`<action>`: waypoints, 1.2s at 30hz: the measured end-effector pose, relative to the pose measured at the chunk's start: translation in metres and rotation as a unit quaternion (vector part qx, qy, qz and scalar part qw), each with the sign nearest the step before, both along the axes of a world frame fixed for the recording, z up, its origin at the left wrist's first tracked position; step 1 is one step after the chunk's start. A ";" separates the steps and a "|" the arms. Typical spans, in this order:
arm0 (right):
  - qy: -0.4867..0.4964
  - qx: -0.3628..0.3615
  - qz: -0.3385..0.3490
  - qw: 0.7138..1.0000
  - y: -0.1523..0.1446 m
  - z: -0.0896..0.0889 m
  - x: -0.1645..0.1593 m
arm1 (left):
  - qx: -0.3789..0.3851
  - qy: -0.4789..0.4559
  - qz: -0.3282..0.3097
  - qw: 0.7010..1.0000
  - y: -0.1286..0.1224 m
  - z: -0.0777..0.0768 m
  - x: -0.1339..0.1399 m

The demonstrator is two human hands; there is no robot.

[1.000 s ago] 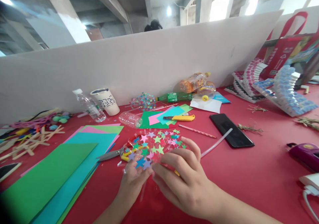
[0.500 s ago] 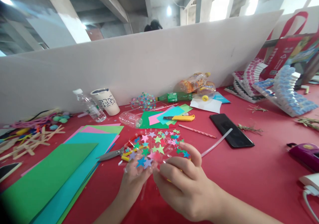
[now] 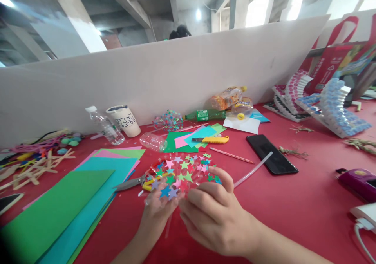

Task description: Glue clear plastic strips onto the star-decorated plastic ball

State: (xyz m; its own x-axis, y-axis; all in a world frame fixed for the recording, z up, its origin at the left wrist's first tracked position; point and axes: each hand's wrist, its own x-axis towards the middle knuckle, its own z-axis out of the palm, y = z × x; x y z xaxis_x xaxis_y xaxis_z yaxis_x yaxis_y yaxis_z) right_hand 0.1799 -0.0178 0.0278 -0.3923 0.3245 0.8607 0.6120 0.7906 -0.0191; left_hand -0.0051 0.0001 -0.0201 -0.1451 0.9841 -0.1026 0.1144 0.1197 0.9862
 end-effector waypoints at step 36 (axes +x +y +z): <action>0.034 -0.064 0.015 0.997 -0.001 0.001 -0.005 | 0.035 0.045 0.009 0.998 0.003 -0.010 0.000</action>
State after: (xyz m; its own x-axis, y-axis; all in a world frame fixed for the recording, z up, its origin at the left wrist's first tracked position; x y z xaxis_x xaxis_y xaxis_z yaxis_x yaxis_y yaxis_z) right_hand 0.1752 -0.0189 0.0290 -0.3463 0.4218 0.8380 0.5823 0.7969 -0.1605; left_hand -0.0048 0.0028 -0.0301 -0.1687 0.9855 -0.0198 0.2006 0.0540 0.9782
